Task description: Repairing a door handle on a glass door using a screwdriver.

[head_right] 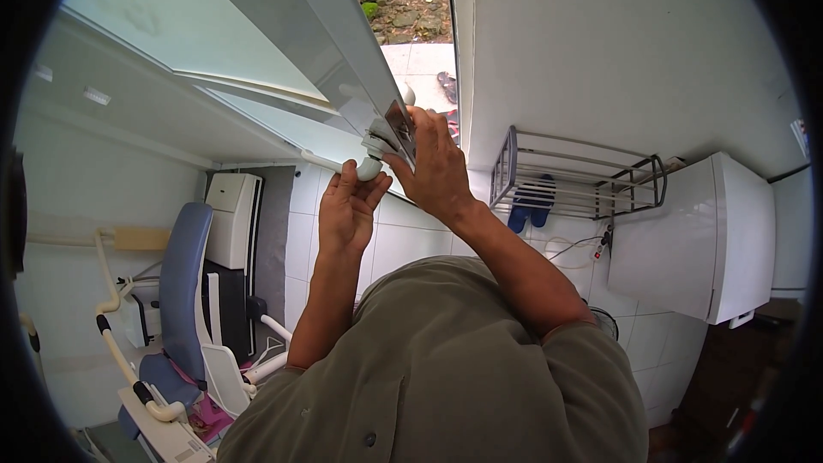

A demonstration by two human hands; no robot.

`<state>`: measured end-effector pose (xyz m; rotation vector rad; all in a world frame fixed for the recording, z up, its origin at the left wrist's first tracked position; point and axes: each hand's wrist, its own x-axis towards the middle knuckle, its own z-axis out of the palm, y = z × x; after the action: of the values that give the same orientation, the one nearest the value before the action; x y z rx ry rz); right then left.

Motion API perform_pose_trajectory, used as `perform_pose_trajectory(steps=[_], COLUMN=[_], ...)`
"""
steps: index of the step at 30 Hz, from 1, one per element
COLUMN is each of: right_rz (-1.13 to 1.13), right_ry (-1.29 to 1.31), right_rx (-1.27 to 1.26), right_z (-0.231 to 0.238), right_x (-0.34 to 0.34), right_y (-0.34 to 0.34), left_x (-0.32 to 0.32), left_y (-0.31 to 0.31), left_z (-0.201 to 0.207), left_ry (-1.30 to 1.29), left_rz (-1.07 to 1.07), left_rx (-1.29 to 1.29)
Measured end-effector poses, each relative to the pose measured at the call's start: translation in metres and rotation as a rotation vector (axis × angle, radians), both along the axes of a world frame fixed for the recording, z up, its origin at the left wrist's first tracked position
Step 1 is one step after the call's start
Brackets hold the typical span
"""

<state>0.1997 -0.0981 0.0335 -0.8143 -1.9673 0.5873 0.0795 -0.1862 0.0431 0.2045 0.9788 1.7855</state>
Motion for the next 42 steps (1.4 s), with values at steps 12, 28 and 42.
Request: perform_pose_trajectory(steps=[12,28,42], right_rz=[-0.005,-0.046,-0.229], right_ry=[0.014,-0.036,-0.077], right_rx=[0.028,0.018,0.081], right_z=[0.001,0.001,0.0], right_x=[-0.001,-0.009,-0.025], right_y=[0.001,-0.004,-0.008], left_x=[0.003,0.01,0.006], left_y=[0.004,0.008,0.014], left_z=[-0.003,0.0,0.003], left_ry=[0.019,0.01,0.055], left_rz=[-0.015,0.026,-0.018], left_rx=[0.046,0.053,0.013])
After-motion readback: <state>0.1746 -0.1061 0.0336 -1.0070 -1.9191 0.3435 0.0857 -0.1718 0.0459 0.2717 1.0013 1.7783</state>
